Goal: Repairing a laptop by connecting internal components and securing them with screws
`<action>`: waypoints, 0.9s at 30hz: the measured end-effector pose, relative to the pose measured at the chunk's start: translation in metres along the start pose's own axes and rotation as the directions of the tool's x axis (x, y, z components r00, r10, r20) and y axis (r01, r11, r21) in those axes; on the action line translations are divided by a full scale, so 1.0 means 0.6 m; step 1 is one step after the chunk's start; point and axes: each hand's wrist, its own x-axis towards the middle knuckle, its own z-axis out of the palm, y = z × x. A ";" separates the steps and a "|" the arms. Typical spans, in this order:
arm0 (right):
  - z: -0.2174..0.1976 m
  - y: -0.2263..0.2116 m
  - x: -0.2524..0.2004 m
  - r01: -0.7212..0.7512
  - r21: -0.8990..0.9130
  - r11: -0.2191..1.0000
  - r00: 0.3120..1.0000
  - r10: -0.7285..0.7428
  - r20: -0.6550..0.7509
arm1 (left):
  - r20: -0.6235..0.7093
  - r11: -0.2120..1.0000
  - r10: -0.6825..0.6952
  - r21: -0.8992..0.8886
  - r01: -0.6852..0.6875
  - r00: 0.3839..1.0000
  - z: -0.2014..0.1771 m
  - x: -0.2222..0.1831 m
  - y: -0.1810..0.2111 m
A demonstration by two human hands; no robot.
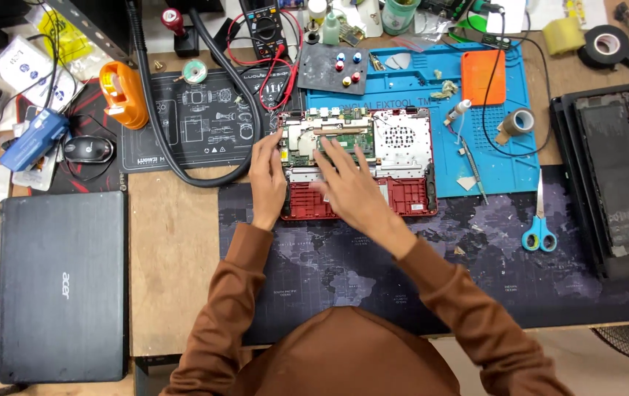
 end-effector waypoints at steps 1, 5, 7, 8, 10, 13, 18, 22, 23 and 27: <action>0.005 -0.006 -0.017 -0.026 0.003 1.000 1.000 0.026 -0.013 | 0.001 1.000 -0.020 0.024 0.020 1.000 0.001 -0.007 0.001; 0.069 -0.002 -0.068 -0.028 -0.046 0.999 0.994 0.023 -0.106 | 0.033 0.996 -0.016 0.087 0.013 0.999 0.004 -0.038 0.025; 0.088 0.001 -0.070 -0.020 -0.090 0.996 0.987 0.005 -0.163 | 0.041 0.997 -0.036 0.076 0.032 0.999 0.002 -0.046 0.031; 0.096 0.003 -0.071 -0.014 -0.135 0.991 0.977 -0.016 -0.214 | 0.048 0.996 -0.059 0.064 0.056 0.997 0.002 -0.050 0.034; 0.107 0.007 -0.070 -0.012 -0.159 0.987 0.968 -0.029 -0.250 | 0.056 0.996 -0.061 0.074 0.057 0.997 0.004 -0.055 0.032; 0.108 0.009 -0.070 -0.008 -0.161 0.987 0.959 -0.038 -0.282 | 0.070 0.994 -0.069 0.088 0.062 0.995 0.003 -0.056 0.038; 0.106 0.009 -0.073 -0.009 -0.150 0.989 0.953 -0.038 -0.302 | 0.086 0.992 -0.085 0.096 0.077 0.993 0.000 -0.062 0.051; 0.113 0.031 -0.077 0.034 -0.088 0.996 0.955 -0.058 -0.292 | 0.102 0.987 -0.097 0.137 0.083 0.990 0.003 -0.065 0.054; 0.116 0.041 -0.079 0.072 -0.028 0.997 0.956 -0.077 -0.284 | 0.110 0.984 -0.104 0.156 0.086 0.988 0.004 -0.064 0.058; 0.102 0.114 -0.114 0.022 -0.129 0.991 0.927 -0.069 -0.370 | 0.172 0.963 -0.107 0.261 0.059 0.979 0.005 -0.066 0.072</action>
